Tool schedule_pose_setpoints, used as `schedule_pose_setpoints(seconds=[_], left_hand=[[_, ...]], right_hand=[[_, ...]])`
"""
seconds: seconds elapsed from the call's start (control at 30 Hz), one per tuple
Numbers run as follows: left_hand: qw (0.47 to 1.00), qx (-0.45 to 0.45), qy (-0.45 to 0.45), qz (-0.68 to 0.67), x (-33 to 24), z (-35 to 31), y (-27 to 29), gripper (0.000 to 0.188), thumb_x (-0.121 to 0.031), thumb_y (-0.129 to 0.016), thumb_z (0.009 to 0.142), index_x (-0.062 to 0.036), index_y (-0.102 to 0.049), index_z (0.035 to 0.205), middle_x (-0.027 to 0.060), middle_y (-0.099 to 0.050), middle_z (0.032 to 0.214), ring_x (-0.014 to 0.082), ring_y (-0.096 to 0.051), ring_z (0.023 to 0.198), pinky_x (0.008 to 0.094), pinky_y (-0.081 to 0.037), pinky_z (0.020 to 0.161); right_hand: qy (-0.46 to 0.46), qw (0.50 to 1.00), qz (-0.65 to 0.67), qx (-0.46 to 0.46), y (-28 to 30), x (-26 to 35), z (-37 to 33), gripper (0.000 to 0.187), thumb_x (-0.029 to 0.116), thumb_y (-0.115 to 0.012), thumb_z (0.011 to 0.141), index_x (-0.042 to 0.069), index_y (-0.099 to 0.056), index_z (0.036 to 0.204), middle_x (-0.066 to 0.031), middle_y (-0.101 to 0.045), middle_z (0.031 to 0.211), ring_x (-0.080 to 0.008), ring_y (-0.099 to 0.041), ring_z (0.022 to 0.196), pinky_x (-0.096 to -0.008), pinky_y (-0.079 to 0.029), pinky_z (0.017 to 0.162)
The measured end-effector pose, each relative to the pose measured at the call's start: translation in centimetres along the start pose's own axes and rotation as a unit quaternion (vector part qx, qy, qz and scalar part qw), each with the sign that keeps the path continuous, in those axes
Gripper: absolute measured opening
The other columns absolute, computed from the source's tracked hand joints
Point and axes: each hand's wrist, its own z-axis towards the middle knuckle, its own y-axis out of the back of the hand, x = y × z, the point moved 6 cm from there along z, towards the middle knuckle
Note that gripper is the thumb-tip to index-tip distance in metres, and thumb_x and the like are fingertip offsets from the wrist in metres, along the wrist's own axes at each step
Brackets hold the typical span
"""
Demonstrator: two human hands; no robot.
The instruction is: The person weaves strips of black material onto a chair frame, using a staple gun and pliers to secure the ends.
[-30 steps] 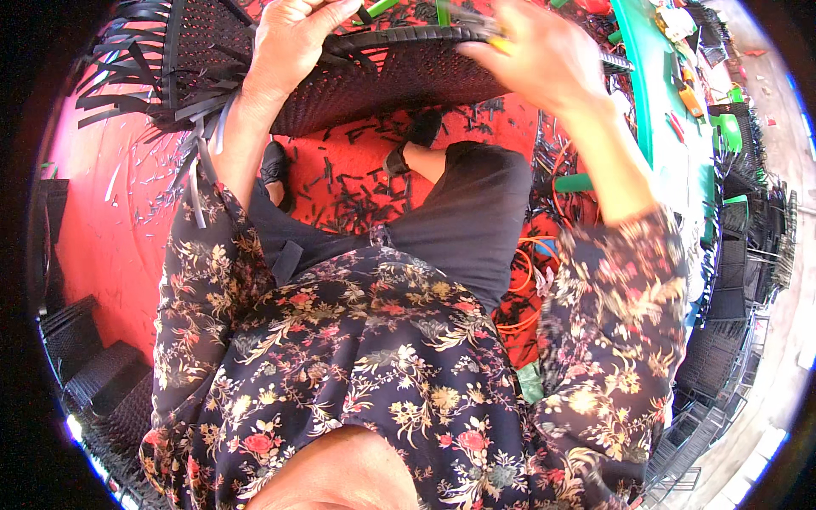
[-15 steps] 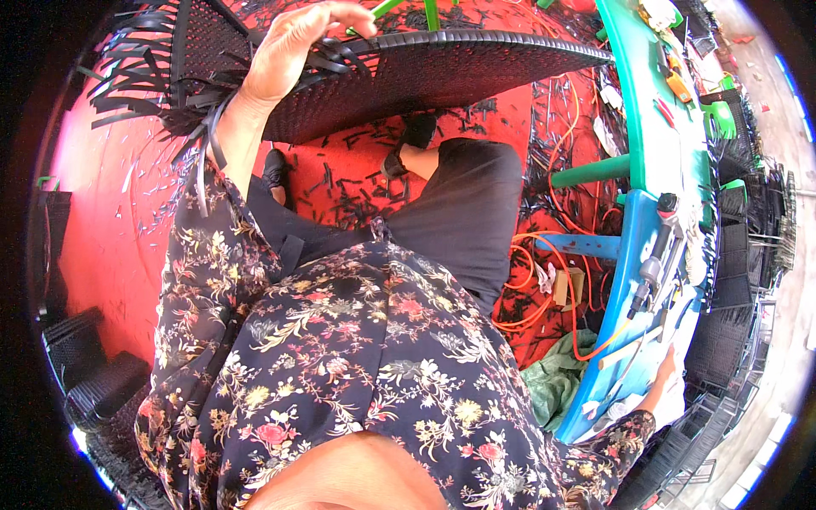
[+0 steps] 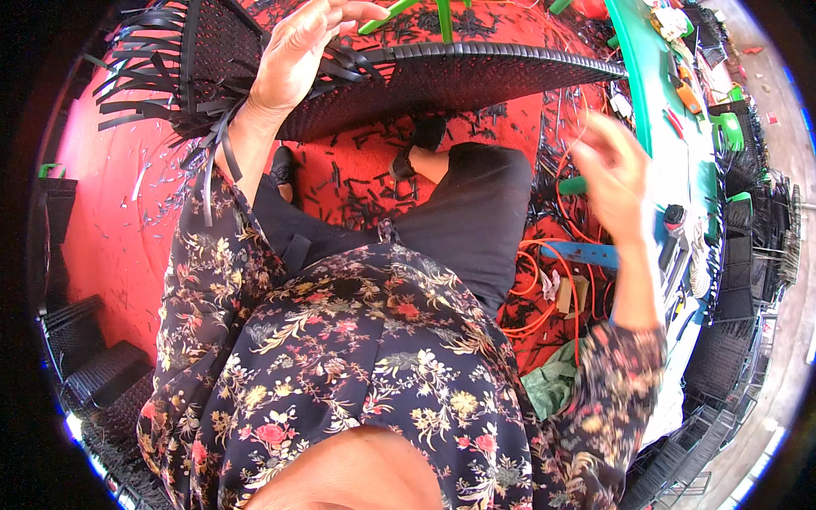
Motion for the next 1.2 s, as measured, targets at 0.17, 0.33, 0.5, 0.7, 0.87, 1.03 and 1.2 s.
schedule_pose_setpoints(seconds=[0.17,0.33,0.5,0.7,0.87,1.03,1.2], left_hand=[[0.998,-0.033,-0.001,0.047,-0.1,0.1,-0.7,0.056,-0.038,-0.053,0.093,0.0053,-0.048,0.129,0.0132,-0.061,0.113,0.0178,-0.054,0.108,0.0329,-0.036,0.098],[0.996,-0.080,-0.025,0.042,-0.3,-0.2,-0.9,0.062,-0.033,-0.058,0.091,0.0070,-0.037,0.134,0.0163,-0.054,0.124,0.0229,-0.050,0.115,0.0356,-0.035,0.101],[0.889,-0.122,-0.203,0.393,-2.8,-0.7,-2.2,0.059,-0.028,-0.062,0.088,0.0070,-0.040,0.130,0.0213,-0.049,0.125,0.0334,-0.049,0.118,0.0377,-0.036,0.100],[0.873,-0.100,-0.131,0.459,-1.5,0.9,-2.1,0.024,-0.003,-0.059,0.081,0.0009,-0.058,0.104,0.0180,-0.059,0.093,0.0373,-0.061,0.084,0.0384,-0.049,0.071],[0.782,0.068,0.004,0.620,1.1,0.2,-3.5,0.021,-0.012,-0.065,0.076,-0.0098,-0.061,0.096,0.0120,-0.065,0.085,0.0343,-0.063,0.081,0.0447,-0.050,0.066],[0.791,0.052,-0.009,0.610,0.6,-0.9,-4.5,0.027,-0.012,-0.066,0.076,-0.0103,-0.060,0.102,0.0113,-0.065,0.086,0.0327,-0.064,0.083,0.0431,-0.051,0.066],[0.805,0.035,0.009,0.592,0.6,-2.5,-5.9,0.030,-0.013,-0.067,0.076,-0.0098,-0.060,0.105,0.0088,-0.065,0.089,0.0308,-0.064,0.083,0.0404,-0.051,0.067]], right_hand=[[0.275,0.949,-0.152,-0.001,-14.3,14.0,9.3,0.025,0.016,-0.071,0.077,0.007,-0.065,0.099,-0.0078,-0.059,0.078,-0.0246,-0.059,0.067,-0.0289,-0.049,0.064],[0.177,0.973,-0.136,0.053,-17.9,13.4,12.1,0.027,0.020,-0.074,0.070,0.007,-0.067,0.093,-0.0111,-0.065,0.081,-0.0278,-0.065,0.073,-0.0379,-0.051,0.067],[0.043,0.997,-0.038,0.048,-16.8,9.9,12.4,0.023,0.018,-0.075,0.071,0.002,-0.066,0.083,-0.0072,-0.065,0.071,-0.0122,-0.061,0.064,-0.0267,-0.048,0.062],[0.065,0.982,0.163,-0.068,-15.5,8.7,10.7,0.009,0.011,-0.070,0.081,0.003,-0.066,0.085,-0.0013,-0.066,0.074,-0.0061,-0.054,0.062,-0.0216,-0.044,0.059],[0.066,0.948,0.308,-0.052,-15.8,8.6,9.5,0.012,0.012,-0.066,0.087,0.003,-0.063,0.080,-0.0002,-0.066,0.073,-0.0039,-0.053,0.062,-0.0203,-0.045,0.059],[-0.015,0.890,0.455,-0.023,-16.5,8.9,8.1,0.020,0.011,-0.058,0.092,0.002,-0.057,0.075,-0.0046,-0.066,0.074,-0.0050,-0.052,0.059,-0.0194,-0.044,0.057],[-0.019,0.884,0.466,-0.011,-15.3,10.4,5.7,0.025,0.009,-0.057,0.092,0.003,-0.050,0.069,-0.0041,-0.059,0.064,-0.0053,-0.045,0.054,-0.0200,-0.038,0.051]])
